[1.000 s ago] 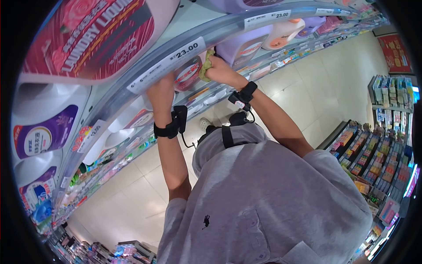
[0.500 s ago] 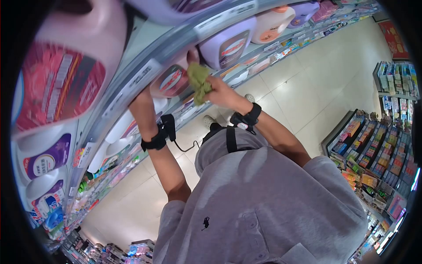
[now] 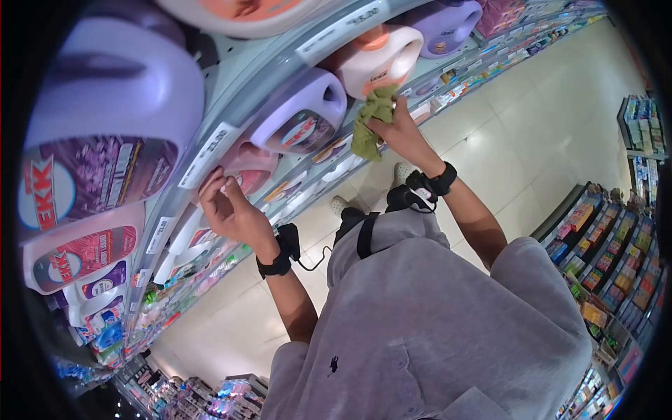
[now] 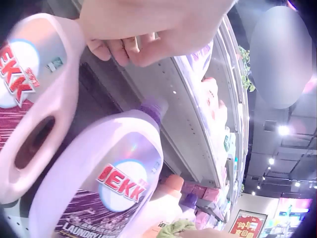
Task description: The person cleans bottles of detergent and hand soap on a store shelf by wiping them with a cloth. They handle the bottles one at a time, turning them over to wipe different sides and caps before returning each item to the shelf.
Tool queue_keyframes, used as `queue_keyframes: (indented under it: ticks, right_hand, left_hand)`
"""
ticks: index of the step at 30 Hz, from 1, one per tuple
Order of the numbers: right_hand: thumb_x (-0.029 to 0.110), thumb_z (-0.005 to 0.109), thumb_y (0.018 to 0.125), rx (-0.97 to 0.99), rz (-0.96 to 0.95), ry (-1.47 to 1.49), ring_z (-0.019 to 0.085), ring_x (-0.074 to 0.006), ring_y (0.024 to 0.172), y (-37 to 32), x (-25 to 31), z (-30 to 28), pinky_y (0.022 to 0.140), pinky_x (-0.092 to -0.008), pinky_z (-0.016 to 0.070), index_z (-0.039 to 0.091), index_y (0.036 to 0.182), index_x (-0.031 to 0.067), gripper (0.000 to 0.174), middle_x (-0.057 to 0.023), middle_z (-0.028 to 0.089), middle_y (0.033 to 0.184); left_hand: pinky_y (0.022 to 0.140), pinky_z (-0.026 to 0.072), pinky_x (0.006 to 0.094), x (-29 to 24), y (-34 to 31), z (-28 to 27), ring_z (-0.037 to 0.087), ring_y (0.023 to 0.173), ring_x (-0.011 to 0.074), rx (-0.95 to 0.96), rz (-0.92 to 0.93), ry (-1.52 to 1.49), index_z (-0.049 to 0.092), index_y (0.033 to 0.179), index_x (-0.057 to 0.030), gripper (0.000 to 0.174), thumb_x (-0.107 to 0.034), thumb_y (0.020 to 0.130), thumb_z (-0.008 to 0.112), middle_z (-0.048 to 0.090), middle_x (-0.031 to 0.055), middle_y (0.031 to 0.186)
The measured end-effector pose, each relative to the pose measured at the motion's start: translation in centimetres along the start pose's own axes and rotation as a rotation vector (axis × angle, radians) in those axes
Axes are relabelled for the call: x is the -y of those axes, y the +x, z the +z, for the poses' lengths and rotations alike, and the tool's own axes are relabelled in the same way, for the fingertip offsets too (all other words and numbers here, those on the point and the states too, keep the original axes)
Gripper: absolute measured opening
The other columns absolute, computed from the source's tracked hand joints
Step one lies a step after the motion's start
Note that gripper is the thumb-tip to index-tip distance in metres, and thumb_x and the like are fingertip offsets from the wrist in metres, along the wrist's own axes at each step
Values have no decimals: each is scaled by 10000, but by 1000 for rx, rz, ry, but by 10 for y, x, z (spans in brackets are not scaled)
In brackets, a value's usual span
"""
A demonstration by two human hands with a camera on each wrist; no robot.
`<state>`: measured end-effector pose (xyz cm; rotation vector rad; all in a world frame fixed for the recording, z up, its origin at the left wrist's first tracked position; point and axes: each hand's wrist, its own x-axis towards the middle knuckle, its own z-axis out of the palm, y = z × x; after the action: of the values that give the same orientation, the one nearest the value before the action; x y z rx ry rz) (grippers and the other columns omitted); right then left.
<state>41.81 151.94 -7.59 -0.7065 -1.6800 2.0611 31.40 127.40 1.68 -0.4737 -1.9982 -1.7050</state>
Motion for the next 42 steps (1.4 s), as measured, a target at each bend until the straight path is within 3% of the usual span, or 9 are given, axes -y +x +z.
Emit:
queue_keyframes:
  ticks: [5,9,12,16,19,25,28,31,42]
  right_hand:
    - [144,709,764,121,-254,-854,634,-422,867,29,16,-19,724,-459,512,481,1170,7,485,-247,644,922]
    - [127,710,679,478,-120,-826,647,-420,878,42,13,-6,739,-508,507,509,1088,15,469,-219,670,925]
    - [126,689,718,356,-193,-767,647,-442,886,48,-7,18,725,-493,516,443,1120,-58,505,-263,659,937]
    - [55,769,675,12,-310,-201,604,-292,898,43,-9,43,822,-380,476,385,1076,-20,560,-147,550,933]
    - [43,796,654,-129,-308,-271,553,-225,887,30,-2,40,846,-343,460,425,1051,-9,546,-89,499,932]
    - [57,733,723,-58,-175,-250,612,-302,988,40,-13,46,866,-357,474,519,902,-24,290,-179,593,1084]
    - [75,714,775,-30,-89,-295,596,-201,952,41,-8,51,846,-315,476,496,1024,-7,341,-108,561,1028]
    - [86,697,825,-160,-261,-111,602,-197,934,27,-17,59,819,-329,492,467,1112,-9,380,-112,565,1056]
    - [10,647,829,217,-433,-452,593,-215,1065,21,-14,49,886,-323,484,368,1433,-29,667,-180,605,1198]
  left_hand:
    - [784,498,256,-19,6,30,606,911,151,-16,-35,41,600,1025,37,117,26,908,604,648,109,1040]
    - [807,468,271,-13,23,48,597,886,147,121,-73,81,633,1035,104,212,-67,910,629,666,108,983]
    - [831,441,268,-13,28,59,583,895,140,281,-170,196,658,996,122,277,-142,915,646,672,103,971]
    - [918,420,297,4,33,68,583,982,179,369,-253,130,636,1094,84,299,-132,893,676,651,128,1098]
    - [933,419,308,9,32,73,585,990,189,336,-193,137,628,1111,96,328,-136,886,687,654,140,1115]
    - [964,408,331,0,27,77,585,1031,225,305,-175,137,636,1121,68,363,-145,845,741,654,152,1131]
    - [982,401,348,12,25,77,584,1053,252,295,-165,-25,631,1136,49,404,-157,819,773,645,163,1154]
    - [982,403,354,20,27,83,590,1041,261,229,-59,-26,623,1150,46,445,-166,799,793,639,169,1165]
    - [972,402,342,27,22,89,593,1027,239,156,-42,5,619,1129,98,473,-188,793,789,662,172,1117]
